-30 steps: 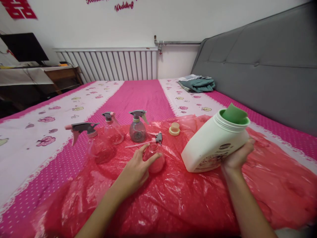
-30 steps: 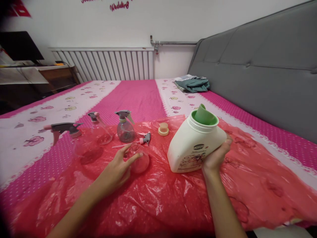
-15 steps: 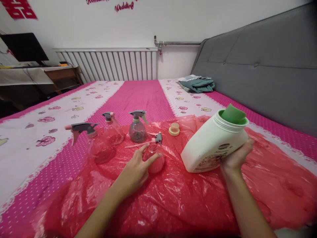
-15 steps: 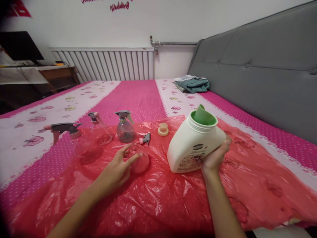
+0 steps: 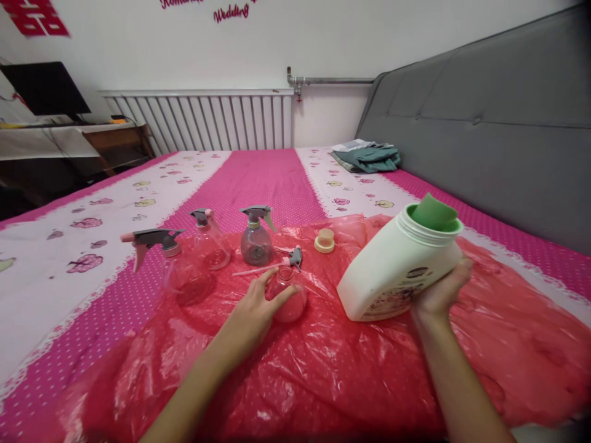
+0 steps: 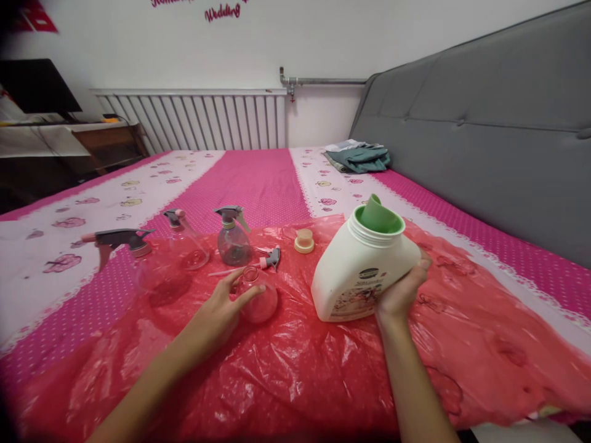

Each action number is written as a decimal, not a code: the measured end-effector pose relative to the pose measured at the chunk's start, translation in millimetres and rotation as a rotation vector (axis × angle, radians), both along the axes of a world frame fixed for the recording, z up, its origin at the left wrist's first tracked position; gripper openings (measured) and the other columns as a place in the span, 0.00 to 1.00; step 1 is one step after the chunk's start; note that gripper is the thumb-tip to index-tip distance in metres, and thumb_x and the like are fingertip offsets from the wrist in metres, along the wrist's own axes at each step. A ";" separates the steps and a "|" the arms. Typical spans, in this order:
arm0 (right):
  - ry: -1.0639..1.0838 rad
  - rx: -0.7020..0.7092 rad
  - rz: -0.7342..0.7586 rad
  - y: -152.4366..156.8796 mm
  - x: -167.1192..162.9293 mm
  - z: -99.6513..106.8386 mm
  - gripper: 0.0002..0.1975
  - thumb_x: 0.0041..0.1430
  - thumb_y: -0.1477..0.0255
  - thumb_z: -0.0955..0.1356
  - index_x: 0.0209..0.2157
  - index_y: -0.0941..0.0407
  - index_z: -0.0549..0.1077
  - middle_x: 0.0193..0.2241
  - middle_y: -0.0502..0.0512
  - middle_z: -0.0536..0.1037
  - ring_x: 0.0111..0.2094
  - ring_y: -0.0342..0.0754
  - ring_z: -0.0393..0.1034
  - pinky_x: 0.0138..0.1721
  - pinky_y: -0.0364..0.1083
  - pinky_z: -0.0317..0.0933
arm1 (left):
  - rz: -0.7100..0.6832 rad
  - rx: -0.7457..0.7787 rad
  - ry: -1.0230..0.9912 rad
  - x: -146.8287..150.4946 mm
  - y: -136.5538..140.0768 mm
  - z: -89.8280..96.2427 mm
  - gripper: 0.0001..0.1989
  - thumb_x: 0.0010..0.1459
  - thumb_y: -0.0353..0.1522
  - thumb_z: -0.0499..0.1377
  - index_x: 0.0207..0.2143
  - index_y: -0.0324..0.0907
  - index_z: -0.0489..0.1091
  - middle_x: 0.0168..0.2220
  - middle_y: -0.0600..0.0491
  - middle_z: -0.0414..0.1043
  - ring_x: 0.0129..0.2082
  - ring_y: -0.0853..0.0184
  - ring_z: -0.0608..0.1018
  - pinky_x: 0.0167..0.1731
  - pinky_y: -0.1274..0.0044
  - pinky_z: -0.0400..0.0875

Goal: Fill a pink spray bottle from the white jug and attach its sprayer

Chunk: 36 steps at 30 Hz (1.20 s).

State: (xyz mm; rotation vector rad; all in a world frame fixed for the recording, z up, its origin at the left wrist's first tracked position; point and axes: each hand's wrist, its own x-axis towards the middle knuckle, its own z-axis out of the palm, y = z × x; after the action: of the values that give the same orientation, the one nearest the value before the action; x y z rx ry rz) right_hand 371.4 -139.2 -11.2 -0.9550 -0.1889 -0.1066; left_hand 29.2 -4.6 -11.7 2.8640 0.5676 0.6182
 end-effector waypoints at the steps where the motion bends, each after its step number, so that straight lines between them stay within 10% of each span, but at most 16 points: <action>1: -0.001 0.002 -0.002 -0.1 0.0 0.1 0.31 0.69 0.38 0.59 0.44 0.53 0.68 0.38 0.49 0.73 0.39 0.46 0.68 0.39 0.45 0.67 | 0.000 -0.003 -0.003 -0.1 0.2 -0.5 0.40 0.69 0.16 0.53 0.73 0.63 0.66 0.77 0.46 0.58 0.75 0.47 0.69 0.66 0.50 0.77; 36: -0.002 0.030 0.004 0.3 0.5 0.1 0.27 0.70 0.43 0.60 0.42 0.53 0.68 0.37 0.51 0.72 0.39 0.47 0.67 0.39 0.45 0.65 | -0.075 0.043 -0.024 -2.8 -3.3 9.0 0.46 0.59 0.13 0.57 0.74 0.56 0.62 0.77 0.40 0.53 0.74 0.44 0.68 0.65 0.51 0.78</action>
State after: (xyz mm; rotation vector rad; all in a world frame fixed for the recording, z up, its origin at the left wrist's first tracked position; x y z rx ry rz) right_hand 371.9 -138.9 -11.1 -0.9244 -0.1902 -0.1064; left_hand 26.4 -7.9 -2.7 2.8982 0.4459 0.6602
